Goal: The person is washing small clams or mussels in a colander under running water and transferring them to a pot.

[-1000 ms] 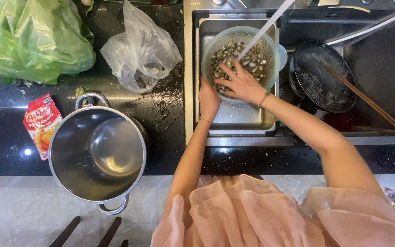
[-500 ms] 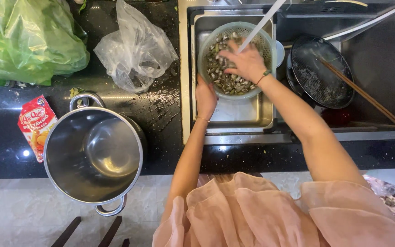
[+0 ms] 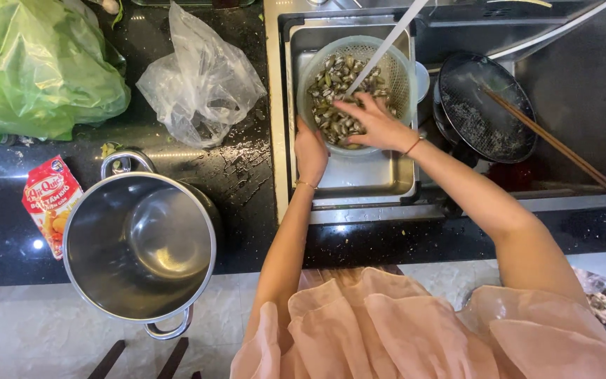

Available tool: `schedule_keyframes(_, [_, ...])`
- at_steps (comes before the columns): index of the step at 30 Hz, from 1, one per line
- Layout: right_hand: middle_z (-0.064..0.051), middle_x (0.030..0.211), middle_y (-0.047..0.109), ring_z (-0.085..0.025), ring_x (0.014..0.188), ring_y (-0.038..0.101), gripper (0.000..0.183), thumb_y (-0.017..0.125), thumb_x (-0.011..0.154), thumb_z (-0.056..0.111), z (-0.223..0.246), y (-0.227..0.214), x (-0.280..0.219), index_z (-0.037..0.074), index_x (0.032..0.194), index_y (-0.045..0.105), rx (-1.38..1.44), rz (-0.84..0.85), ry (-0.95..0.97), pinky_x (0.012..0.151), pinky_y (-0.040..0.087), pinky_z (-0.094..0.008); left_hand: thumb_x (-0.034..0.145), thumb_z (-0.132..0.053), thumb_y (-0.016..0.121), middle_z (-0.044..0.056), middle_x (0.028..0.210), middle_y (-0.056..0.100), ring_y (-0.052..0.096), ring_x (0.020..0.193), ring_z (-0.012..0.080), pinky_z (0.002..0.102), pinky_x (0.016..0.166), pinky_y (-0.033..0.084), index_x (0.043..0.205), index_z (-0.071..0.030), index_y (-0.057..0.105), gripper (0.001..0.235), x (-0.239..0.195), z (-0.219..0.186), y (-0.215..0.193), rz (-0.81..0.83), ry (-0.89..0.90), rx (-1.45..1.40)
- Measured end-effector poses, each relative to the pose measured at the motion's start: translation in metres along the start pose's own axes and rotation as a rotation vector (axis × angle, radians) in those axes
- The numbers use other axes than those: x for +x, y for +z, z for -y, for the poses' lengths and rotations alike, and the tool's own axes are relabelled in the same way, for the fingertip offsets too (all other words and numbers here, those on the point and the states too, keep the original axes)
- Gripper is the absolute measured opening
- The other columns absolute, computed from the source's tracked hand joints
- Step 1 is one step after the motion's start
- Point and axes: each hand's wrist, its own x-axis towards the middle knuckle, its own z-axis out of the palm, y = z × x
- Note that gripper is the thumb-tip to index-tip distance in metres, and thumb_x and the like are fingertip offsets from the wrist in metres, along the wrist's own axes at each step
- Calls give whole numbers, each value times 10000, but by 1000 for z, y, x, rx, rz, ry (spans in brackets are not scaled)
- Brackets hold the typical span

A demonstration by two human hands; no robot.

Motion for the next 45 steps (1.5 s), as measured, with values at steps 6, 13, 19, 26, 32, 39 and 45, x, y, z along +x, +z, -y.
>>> schedule_keyframes(6, [-98,1756,186,-478,1545,237,747,780,832,421,9,23,32,398,1523,500,-405,-36,-195,1189,314,-614,923,12,588,334,944,692,690,869,495,550,751,541,1456,108,342,595,-1,-9,-8,20,3,-39])
schedule_keyframes(13, [-158,1638,233,-525,1481,133,861,648,760,785,7,1,66,400,1508,465,-681,-28,-176,1214,143,-633,913,17,594,328,914,690,701,833,474,532,721,547,1450,114,342,601,-3,-20,-20,-9,40,-54])
schedule_keyframes(19, [-141,1650,350,-462,1514,256,837,696,777,739,-15,-10,54,338,1488,511,-530,-115,-79,1225,215,-605,931,-3,586,304,864,695,713,794,445,512,709,559,1451,138,339,593,-2,-28,-26,15,-8,-99])
schedule_keyframes(26, [-369,1499,375,-583,1403,333,886,757,798,696,-38,-10,24,253,1515,485,-345,-66,155,1180,324,-619,925,-1,599,342,906,676,679,831,499,546,731,537,1437,142,349,587,-1,-7,-7,-20,37,-36])
schedule_keyframes(32, [-410,1475,236,-631,1335,265,1031,882,695,540,21,-14,-2,292,1555,371,-25,69,234,1064,324,-681,910,2,615,349,906,676,673,839,510,559,737,530,1430,137,358,596,-1,-5,-3,-23,35,-23])
schedule_keyframes(39, [-291,1458,365,-489,1232,484,781,848,725,143,22,26,12,274,1445,573,-82,-130,-48,1056,499,-514,917,18,587,337,874,683,697,813,479,530,708,559,1427,169,346,584,-1,-10,-8,8,40,-40])
schedule_keyframes(45, [-273,1505,400,-448,1172,516,635,878,839,329,11,12,30,235,1400,596,-308,-255,-121,1026,452,-567,925,34,572,334,877,685,695,804,485,534,697,555,1433,167,338,575,-1,-4,-3,-4,63,-24])
